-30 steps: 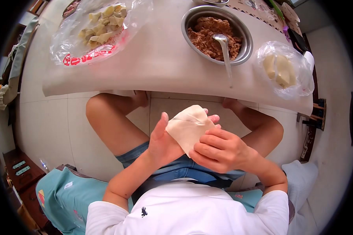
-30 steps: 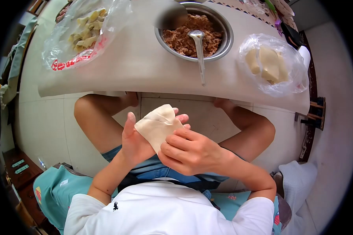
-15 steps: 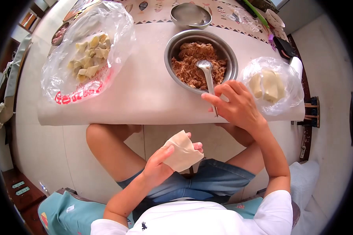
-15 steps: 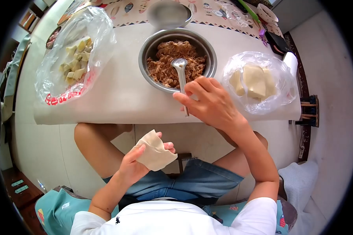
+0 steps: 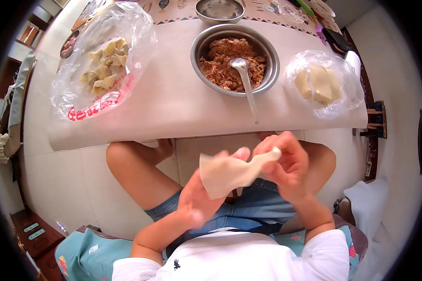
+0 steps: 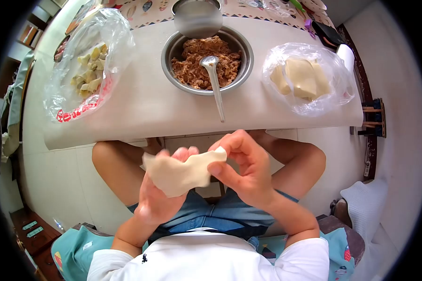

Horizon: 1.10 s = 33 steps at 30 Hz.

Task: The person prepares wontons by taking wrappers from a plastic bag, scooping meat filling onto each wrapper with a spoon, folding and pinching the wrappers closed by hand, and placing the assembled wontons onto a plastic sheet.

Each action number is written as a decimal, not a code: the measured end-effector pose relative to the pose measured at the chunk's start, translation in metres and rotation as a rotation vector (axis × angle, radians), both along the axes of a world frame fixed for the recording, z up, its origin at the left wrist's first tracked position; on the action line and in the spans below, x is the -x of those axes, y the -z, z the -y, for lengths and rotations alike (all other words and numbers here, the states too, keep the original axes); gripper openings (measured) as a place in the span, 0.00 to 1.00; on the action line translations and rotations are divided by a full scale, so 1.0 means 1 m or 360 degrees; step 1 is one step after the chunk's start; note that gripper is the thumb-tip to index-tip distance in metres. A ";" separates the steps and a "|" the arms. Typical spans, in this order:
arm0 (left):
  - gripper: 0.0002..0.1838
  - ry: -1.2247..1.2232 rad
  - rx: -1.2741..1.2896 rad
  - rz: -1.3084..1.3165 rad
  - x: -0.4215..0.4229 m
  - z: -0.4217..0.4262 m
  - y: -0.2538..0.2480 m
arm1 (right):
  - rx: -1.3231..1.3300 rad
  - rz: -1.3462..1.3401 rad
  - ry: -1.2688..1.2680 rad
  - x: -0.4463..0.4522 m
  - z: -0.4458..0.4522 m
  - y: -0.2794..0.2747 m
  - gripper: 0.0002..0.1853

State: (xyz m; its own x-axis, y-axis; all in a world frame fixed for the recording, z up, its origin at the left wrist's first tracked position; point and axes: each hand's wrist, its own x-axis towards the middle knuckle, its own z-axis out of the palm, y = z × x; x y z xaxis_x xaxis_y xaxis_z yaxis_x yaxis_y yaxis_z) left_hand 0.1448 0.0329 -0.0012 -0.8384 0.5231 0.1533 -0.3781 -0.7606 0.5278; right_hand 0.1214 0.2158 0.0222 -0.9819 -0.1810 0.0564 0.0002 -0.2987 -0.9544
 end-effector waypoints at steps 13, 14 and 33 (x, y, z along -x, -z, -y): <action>0.32 0.0662 0.0430 0.0377 -0.013 0.016 0.027 | -0.1469 -0.1279 -0.0524 0.033 0.007 -0.034 0.20; 0.31 0.0596 0.0321 0.0600 -0.010 0.018 0.021 | -0.1579 -0.1319 -0.0258 0.043 -0.006 -0.036 0.21; 0.31 -0.0299 -0.0122 0.0798 0.058 0.006 0.027 | -0.1558 -0.1220 0.0394 0.146 0.007 0.003 0.05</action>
State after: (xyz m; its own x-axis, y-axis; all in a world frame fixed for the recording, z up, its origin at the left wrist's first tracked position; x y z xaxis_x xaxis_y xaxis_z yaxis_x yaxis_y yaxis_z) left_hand 0.0867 0.0273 -0.0278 -0.8964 0.3604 -0.2579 -0.4234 -0.8684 0.2581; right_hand -0.0251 0.2092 0.0191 -0.7701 -0.2856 0.5704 -0.6033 0.6166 -0.5058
